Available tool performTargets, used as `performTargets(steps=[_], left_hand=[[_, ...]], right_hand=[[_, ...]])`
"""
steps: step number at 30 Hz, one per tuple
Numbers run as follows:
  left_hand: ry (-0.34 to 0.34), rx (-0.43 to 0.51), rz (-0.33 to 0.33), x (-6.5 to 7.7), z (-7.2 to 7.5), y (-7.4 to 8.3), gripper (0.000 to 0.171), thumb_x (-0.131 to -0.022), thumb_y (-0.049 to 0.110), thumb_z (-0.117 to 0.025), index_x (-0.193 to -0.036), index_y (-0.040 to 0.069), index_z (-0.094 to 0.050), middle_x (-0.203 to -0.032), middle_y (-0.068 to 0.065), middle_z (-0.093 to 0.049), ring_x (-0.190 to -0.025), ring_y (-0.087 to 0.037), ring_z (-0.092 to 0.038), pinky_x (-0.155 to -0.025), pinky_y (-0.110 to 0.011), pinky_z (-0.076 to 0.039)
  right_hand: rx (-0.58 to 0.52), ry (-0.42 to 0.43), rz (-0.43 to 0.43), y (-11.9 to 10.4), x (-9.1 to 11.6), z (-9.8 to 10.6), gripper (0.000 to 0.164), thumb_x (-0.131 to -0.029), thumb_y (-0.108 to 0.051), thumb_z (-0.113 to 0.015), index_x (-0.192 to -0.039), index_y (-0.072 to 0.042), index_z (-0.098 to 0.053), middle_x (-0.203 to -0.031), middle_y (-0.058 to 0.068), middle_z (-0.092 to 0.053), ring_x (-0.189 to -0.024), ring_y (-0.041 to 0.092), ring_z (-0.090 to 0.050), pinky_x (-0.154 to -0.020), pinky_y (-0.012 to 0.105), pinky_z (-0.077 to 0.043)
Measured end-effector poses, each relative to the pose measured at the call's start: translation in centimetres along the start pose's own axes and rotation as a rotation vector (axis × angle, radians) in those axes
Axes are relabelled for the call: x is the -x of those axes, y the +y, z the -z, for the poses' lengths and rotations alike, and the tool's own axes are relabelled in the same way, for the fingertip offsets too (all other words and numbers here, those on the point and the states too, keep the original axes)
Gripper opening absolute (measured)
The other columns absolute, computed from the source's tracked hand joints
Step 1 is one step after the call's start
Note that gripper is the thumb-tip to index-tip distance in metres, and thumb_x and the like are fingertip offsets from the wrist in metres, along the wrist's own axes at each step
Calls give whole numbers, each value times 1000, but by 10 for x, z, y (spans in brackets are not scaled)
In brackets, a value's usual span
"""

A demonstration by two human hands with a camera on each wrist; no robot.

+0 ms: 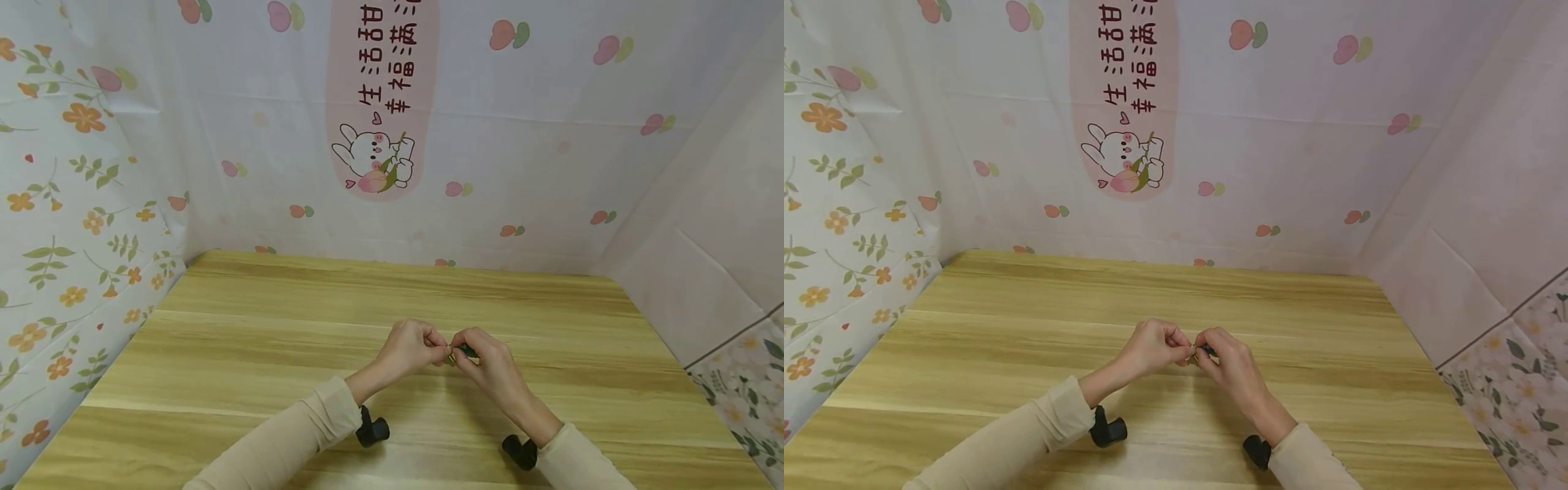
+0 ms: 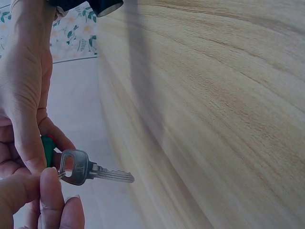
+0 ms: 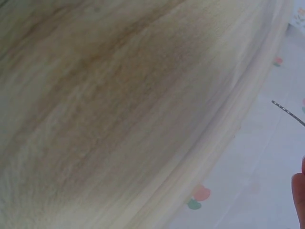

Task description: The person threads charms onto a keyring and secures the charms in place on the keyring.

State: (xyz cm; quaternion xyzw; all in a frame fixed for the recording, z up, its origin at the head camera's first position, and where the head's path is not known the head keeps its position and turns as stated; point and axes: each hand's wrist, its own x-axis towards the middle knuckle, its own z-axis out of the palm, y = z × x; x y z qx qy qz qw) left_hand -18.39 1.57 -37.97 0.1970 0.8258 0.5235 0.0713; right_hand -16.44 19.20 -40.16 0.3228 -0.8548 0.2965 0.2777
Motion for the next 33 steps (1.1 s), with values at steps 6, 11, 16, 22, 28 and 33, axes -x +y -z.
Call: performTargets(steps=[6, 11, 16, 22, 28, 33], left_hand=[[19, -5, 19, -1, -3, -1, 8, -78, 5, -68, -73, 9, -72, -58, 1, -67, -62, -25, -67, -42, -17, -32], [32, -10, 38, -1, -5, -1, 8, -77, 6, -69, -72, 10, -72, -59, 2, -68, -58, -17, -66, -42, -17, -32], [33, -4, 50, -1, -5, 0, 8, -77, 5, -68, -71, 10, -71, -59, 2, -67, -59, -21, -67, -43, -17, -33], [67, -26, 9, 0, -6, -2, 9, -75, 3, -67, -70, 9, -70, -59, 3, -66, -52, -9, -60, -42, -17, -36], [124, -108, -91, -1, -9, -4, 7, -75, 4, -69, -71, 9, -70, -63, 1, -67, -47, 2, -52, -43, -16, -40], [154, -157, -141, -1, -10, -4, 7, -74, 3, -68, -70, 9, -70, -62, 1, -67, -47, 5, -50, -43, -15, -39]], right_hand=[[10, -7, 4, 0, 0, -1, 28, -70, 12, -73, -80, -10, -58, -78, -3, -61, -70, 5, -59, -57, 26, -52], [-4, -13, -5, 0, 1, -1, 27, -71, 12, -71, -80, -10, -58, -78, -3, -62, -70, 5, -59, -57, 26, -53], [-4, -18, -14, 0, 2, -1, 26, -72, 12, -71, -81, -10, -58, -79, -2, -62, -70, 5, -59, -58, 24, -53], [10, -50, -105, -5, -2, -1, 23, -75, 8, -69, -79, -11, -58, -77, -3, -61, -68, 3, -56, -57, 20, -49], [-37, -15, -265, -10, -6, -2, 23, -74, 10, -66, -77, -11, -57, -73, -3, -62, -65, 2, -53, -57, 21, -48], [-93, 4, -407, -12, -8, -4, 22, -73, 9, -63, -74, -12, -57, -71, -3, -63, -65, 3, -53, -58, 20, -47]])
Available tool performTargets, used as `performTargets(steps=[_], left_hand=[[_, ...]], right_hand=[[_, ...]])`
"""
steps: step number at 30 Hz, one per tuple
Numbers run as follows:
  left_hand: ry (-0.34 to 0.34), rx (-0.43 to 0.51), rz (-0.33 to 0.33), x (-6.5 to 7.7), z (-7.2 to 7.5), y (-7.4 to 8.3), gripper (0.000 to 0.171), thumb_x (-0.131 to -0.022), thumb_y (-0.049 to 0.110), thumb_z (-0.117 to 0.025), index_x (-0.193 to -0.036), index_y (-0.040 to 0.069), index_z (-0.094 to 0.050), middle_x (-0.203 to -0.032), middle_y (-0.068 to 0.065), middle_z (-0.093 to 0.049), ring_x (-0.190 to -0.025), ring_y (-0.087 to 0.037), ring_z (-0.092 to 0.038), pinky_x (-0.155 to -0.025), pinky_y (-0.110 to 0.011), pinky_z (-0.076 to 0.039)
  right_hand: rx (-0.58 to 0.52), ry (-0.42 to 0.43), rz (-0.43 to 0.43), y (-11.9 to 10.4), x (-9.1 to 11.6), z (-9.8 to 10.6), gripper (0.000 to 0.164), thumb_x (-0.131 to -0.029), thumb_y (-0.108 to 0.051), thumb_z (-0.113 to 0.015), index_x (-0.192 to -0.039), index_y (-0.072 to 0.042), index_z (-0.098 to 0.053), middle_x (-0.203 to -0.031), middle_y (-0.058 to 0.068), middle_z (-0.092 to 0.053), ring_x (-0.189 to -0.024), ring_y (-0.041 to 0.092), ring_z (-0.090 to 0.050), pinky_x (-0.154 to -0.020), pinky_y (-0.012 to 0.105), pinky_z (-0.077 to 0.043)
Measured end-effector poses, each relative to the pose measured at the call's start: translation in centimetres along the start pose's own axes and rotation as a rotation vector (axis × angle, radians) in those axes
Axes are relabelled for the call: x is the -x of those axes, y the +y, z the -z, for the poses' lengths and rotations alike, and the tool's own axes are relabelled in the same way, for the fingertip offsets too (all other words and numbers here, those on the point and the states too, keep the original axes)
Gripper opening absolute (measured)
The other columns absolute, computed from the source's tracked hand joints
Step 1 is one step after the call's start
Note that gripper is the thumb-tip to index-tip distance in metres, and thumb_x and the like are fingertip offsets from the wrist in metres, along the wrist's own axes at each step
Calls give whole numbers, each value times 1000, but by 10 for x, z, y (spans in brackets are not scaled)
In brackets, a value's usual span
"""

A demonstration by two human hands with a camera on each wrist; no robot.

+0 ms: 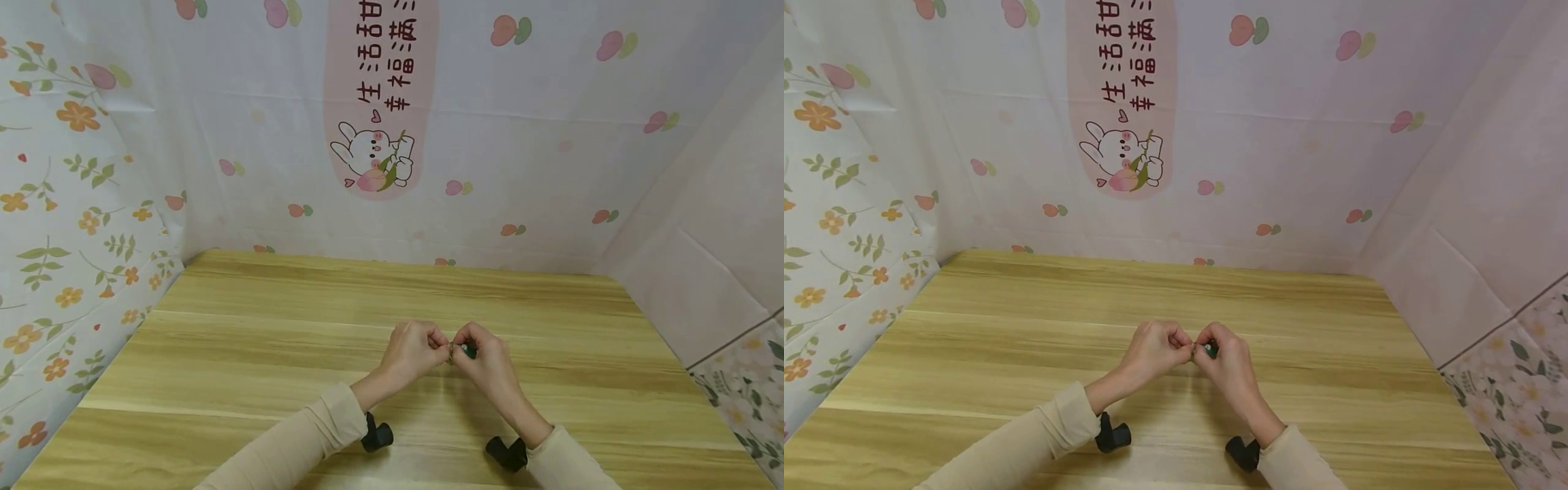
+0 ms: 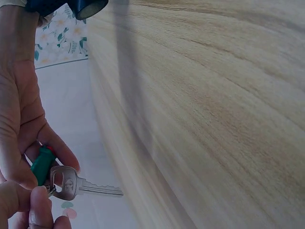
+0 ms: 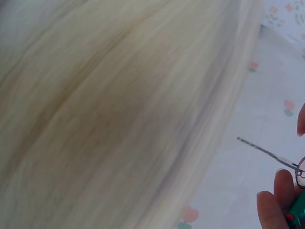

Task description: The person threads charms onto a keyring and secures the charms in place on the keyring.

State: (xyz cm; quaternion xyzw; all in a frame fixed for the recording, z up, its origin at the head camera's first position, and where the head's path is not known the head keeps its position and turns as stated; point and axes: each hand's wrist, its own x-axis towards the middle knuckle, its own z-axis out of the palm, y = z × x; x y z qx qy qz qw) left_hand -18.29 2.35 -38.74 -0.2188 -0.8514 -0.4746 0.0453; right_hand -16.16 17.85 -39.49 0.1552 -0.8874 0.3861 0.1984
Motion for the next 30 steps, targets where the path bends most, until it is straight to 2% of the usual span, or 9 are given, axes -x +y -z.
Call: performTargets(steps=[6, 12, 17, 20, 26, 30], left_hand=[[30, -53, -58, -1, 1, 1, 8, -74, 3, -67, -70, 9, -70, -64, 1, -68, -48, 6, -49, -44, -12, -40], [33, -74, -81, 0, 2, 2, 8, -74, 2, -67, -70, 9, -70, -64, 0, -68, -48, 6, -49, -42, -12, -38], [43, -90, -97, 0, 1, 2, 8, -74, 2, -68, -70, 8, -70, -64, 0, -68, -49, 4, -52, -44, -11, -38], [44, -103, -108, 1, 1, 2, 8, -75, 2, -68, -70, 8, -70, -64, 0, -68, -49, 3, -53, -44, -11, -38], [58, -157, -167, 2, 1, 3, 8, -75, 3, -70, -70, 9, -70, -65, 0, -69, -49, 1, -54, -45, -9, -36], [74, -199, -195, 2, 1, 3, 8, -74, 2, -70, -70, 9, -70, -64, 1, -68, -46, 3, -47, -44, -9, -33]], right_hand=[[-130, -26, -128, -2, -2, 0, 16, -75, 9, -61, -76, -6, -57, -77, 6, -65, -68, 7, -61, -58, 20, -47], [-203, -73, -258, -4, -5, 2, 9, -77, 7, -61, -78, -2, -57, -80, 10, -65, -62, 5, -59, -53, 20, -45], [-248, -133, -352, -6, -7, 5, 7, -79, 6, -60, -80, -1, -57, -83, 11, -65, -65, 18, -65, -55, 21, -48], [-226, -144, -324, -7, -7, 7, 9, -78, 7, -59, -79, -1, -57, -82, 11, -65, -62, 16, -63, -53, 20, -46], [-51, -124, -148, -9, -9, 8, 14, -74, 9, -60, -74, -5, -58, -75, 8, -64, -49, 2, -46, -45, 18, -38], [-11, -135, -119, -11, -11, 10, 14, -73, 9, -61, -73, -5, -58, -72, 8, -65, -42, 0, -36, -42, 18, -35]])
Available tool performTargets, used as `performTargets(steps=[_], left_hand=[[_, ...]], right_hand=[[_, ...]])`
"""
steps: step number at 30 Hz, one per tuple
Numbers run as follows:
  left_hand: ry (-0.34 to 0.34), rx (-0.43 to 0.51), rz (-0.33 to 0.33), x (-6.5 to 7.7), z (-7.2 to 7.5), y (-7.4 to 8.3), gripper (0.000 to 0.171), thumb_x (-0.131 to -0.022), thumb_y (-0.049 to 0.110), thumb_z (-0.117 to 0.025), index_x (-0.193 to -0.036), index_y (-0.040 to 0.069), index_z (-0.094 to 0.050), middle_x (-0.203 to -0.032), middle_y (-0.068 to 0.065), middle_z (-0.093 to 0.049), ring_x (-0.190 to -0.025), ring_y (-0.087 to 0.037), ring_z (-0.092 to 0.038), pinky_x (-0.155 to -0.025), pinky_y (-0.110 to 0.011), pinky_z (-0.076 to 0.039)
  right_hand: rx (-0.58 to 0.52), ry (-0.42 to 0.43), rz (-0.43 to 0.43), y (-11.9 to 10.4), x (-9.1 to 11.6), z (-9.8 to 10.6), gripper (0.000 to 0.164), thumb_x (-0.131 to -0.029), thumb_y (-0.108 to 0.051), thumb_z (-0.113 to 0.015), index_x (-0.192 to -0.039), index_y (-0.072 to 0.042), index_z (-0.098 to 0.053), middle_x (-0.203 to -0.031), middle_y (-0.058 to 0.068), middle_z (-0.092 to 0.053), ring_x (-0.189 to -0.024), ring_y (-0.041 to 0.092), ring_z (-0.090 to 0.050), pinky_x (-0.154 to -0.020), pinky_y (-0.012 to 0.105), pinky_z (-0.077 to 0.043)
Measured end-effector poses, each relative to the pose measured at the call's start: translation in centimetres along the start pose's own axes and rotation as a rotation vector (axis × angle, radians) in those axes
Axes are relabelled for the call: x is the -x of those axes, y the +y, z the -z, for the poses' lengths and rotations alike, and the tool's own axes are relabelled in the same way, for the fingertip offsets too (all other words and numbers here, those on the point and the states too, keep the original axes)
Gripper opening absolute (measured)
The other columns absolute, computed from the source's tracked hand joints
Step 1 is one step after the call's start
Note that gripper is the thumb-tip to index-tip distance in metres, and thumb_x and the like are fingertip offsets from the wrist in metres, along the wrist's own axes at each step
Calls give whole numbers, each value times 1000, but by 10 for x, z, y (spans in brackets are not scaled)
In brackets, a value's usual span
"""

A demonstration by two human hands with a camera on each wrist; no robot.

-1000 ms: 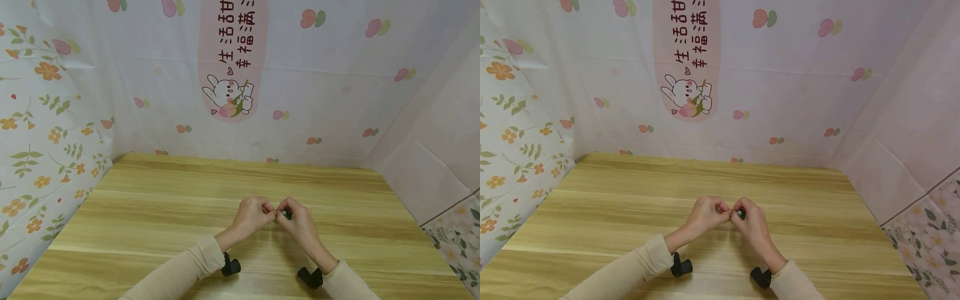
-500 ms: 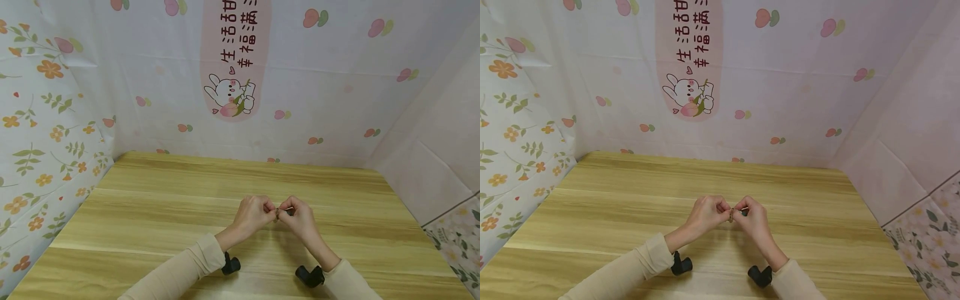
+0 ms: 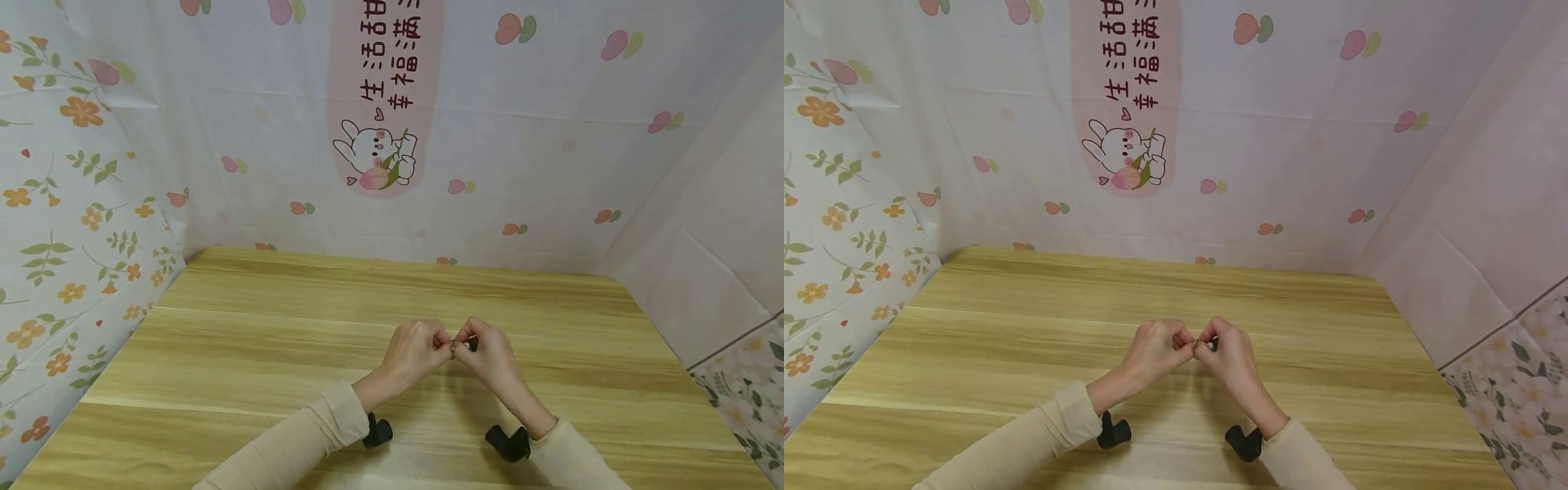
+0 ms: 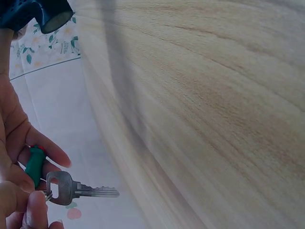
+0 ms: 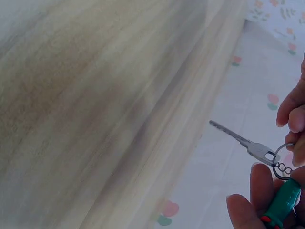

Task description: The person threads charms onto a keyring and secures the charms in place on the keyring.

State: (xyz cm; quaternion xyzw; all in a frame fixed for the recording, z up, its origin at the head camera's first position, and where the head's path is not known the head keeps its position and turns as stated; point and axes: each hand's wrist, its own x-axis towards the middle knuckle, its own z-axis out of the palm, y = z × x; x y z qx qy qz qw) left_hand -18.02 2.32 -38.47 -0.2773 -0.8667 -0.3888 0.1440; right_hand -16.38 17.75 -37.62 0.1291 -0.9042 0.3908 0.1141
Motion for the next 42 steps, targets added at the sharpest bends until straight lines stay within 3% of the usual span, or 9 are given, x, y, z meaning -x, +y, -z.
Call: performTargets(steps=[5, 15, 19, 24, 27, 32, 37, 39, 42], left_hand=[[23, -35, -42, 0, -1, 0, 10, -73, 1, -70, -68, 10, -69, -63, 2, -66, -46, 4, -43, -45, -7, -32], [80, -112, -169, 0, -2, -1, 14, -70, -4, -68, -65, 9, -65, -59, 3, -58, -50, 3, -35, -45, -7, -26], [87, -130, -204, 1, -2, -2, 16, -70, -5, -68, -65, 9, -63, -58, 4, -55, -51, 3, -34, -45, -7, -25], [96, -138, -241, -1, -2, 1, 15, -71, -3, -68, -66, 10, -64, -58, 4, -55, -51, 3, -35, -45, -7, -24], [81, -71, -199, -4, 1, 3, 13, -74, -2, -68, -69, 9, -66, -62, 3, -61, -51, 2, -44, -46, -6, -30], [29, 139, -34, -7, 5, 2, 6, -78, -1, -68, -76, 4, -68, -72, -4, -70, -61, -7, -64, -54, -8, -44], [-10, 308, 70, -5, 5, -3, 3, -83, 4, -69, -81, 1, -68, -77, -8, -71, -65, -13, -67, -57, -13, -49], [-21, 342, 93, -3, 5, -4, 4, -84, 5, -68, -83, 1, -68, -78, -9, -71, -65, -14, -67, -55, -15, -49], [-39, 310, 95, -1, 5, -4, 4, -84, 6, -69, -84, 3, -68, -79, -7, -71, -66, -13, -67, -56, -14, -49]], right_hand=[[-21, -26, -15, 0, -2, 2, 13, -73, 9, -62, -73, -4, -57, -68, 6, -63, -43, -1, -37, -42, 18, -34], [86, -53, 20, -4, -5, 8, 16, -71, 9, -60, -71, -7, -58, -64, 3, -60, -41, -1, -27, -41, 17, -28], [56, -92, -4, -3, -7, 10, 14, -73, 8, -60, -73, -6, -58, -68, 4, -61, -43, 3, -36, -43, 18, -34], [-77, -135, -74, 4, -7, 14, 9, -79, 8, -58, -77, -1, -58, -77, 10, -65, -59, 21, -64, -53, 21, -48], [-121, -118, -89, 7, -5, 15, 8, -82, 7, -59, -80, -1, -58, -80, 10, -65, -68, 27, -67, -59, 22, -51], [-184, -90, -61, 10, -3, 17, 4, -86, 2, -62, -89, -1, -61, -83, 10, -65, -68, 12, -61, -59, 21, -49], [-198, -114, -35, 10, 0, 18, 14, -85, -2, -66, -97, 0, -61, -85, 9, -65, -66, 5, -54, -56, 21, -45], [-183, -121, -33, 9, 1, 17, 12, -85, -3, -66, -96, -1, -62, -85, 8, -65, -66, 5, -55, -56, 21, -46], [-154, -111, -18, 9, 3, 16, 7, -86, -1, -65, -93, -1, -63, -84, 8, -66, -65, 8, -55, -56, 21, -47]])
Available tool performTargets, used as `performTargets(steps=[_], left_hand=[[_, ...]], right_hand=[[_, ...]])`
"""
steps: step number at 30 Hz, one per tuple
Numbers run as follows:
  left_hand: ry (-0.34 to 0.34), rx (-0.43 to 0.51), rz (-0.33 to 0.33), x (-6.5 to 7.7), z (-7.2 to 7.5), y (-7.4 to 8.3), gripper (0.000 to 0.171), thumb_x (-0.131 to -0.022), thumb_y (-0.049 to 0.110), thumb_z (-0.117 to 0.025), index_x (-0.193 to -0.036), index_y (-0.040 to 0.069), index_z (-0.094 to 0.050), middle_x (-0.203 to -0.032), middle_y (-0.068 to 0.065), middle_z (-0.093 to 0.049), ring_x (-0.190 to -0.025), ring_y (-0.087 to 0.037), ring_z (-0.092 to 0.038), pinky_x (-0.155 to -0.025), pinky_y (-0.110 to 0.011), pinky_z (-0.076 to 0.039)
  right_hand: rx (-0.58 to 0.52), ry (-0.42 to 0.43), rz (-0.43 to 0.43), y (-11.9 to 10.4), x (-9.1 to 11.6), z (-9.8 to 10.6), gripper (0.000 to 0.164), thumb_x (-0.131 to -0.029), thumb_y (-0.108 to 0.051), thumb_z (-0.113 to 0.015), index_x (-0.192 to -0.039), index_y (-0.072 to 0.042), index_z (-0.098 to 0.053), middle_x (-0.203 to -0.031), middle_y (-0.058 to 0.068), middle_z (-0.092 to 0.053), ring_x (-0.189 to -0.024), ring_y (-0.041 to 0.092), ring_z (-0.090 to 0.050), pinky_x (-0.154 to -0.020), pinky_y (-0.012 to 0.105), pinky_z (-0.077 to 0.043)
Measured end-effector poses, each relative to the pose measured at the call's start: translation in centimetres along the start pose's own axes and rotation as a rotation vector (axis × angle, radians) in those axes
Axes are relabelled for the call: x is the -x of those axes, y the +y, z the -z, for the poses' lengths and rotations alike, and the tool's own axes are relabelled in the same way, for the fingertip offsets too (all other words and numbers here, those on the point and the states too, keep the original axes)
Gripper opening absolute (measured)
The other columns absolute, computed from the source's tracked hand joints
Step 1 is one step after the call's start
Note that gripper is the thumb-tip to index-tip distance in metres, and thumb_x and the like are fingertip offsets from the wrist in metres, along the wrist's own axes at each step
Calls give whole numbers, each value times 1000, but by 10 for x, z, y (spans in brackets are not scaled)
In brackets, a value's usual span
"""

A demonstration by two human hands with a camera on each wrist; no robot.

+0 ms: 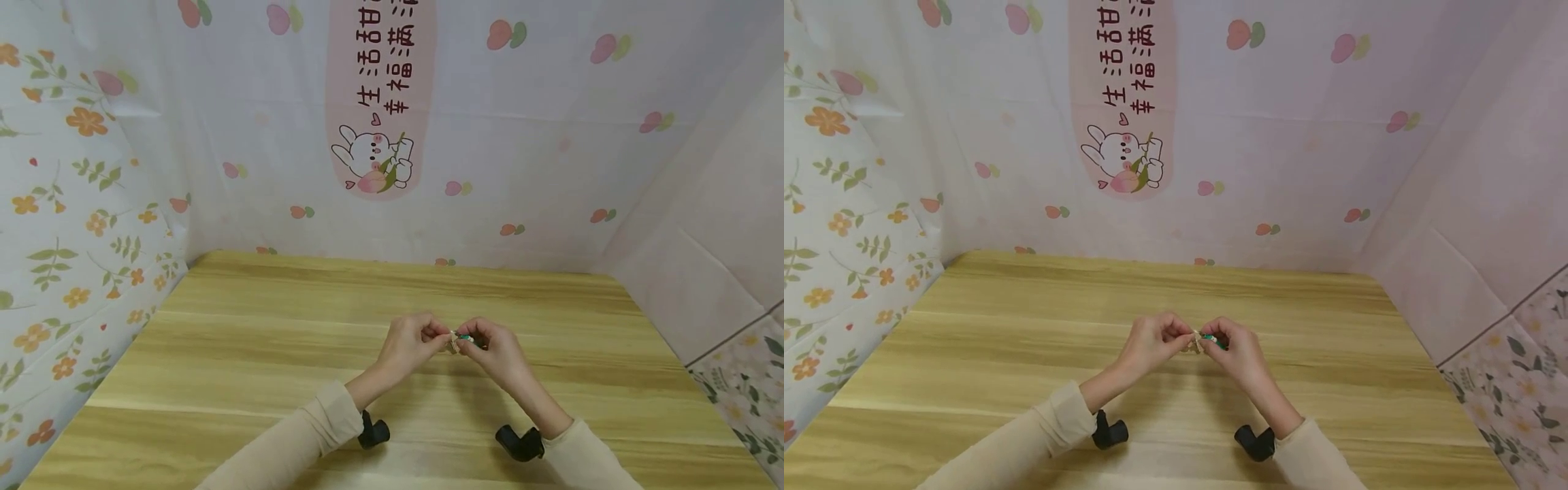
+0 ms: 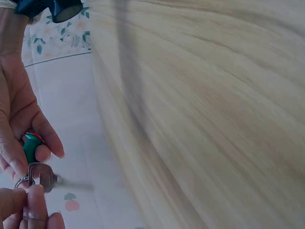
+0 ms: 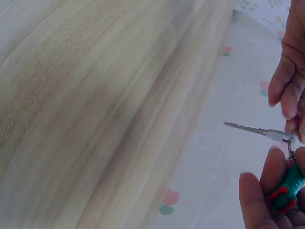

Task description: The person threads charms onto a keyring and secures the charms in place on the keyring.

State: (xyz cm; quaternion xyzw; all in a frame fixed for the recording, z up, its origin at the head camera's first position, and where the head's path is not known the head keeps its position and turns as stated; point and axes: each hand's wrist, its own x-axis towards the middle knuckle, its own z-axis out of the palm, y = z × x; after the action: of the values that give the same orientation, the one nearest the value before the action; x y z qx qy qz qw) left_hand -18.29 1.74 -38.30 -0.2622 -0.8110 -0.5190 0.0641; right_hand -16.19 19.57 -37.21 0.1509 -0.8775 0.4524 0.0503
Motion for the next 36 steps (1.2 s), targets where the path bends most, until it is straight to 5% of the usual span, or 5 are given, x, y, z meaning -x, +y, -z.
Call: performTargets(steps=[4, 9, 13, 25, 36], left_hand=[[-21, -212, -75, 0, 1, 3, 5, -82, 8, -70, -87, 7, -69, -84, -2, -71, -70, -7, -66, -60, -10, -45], [6, -492, -249, -1, 2, 11, 6, -82, 13, -72, -87, 12, -70, -85, 3, -69, -71, -6, -64, -58, -10, -44], [31, -610, -296, -2, 0, 16, 3, -81, 14, -72, -81, 14, -70, -77, 5, -66, -66, -6, -60, -53, -12, -40], [-33, -604, -197, -2, -4, 17, 4, -80, 11, -72, -82, 14, -71, -73, 6, -69, -58, -2, -58, -47, -9, -35], [13, -562, -232, 1, -4, 13, 8, -79, 7, -71, -76, 14, -67, -67, 6, -63, -52, 1, -46, -45, -8, -29]], right_hand=[[142, 66, 108, 0, 1, -3, 8, -83, 2, -67, -88, -3, -66, -81, 5, -67, -64, 5, -55, -56, 20, -47], [410, 185, 317, -3, 3, -9, 17, -72, 6, -75, -81, -5, -66, -77, 4, -67, -64, 8, -59, -55, 20, -49], [455, 214, 357, -4, 5, -12, 19, -69, 6, -77, -80, -4, -65, -77, 6, -66, -63, 12, -61, -54, 19, -49], [374, 218, 283, 1, 8, -16, 18, -71, 4, -77, -80, -6, -65, -77, 3, -66, -63, 8, -59, -54, 17, -47], [321, 168, 155, 2, 10, -14, 15, -76, 3, -73, -77, -7, -62, -69, -1, -63, -54, 0, -45, -48, 17, -42]])
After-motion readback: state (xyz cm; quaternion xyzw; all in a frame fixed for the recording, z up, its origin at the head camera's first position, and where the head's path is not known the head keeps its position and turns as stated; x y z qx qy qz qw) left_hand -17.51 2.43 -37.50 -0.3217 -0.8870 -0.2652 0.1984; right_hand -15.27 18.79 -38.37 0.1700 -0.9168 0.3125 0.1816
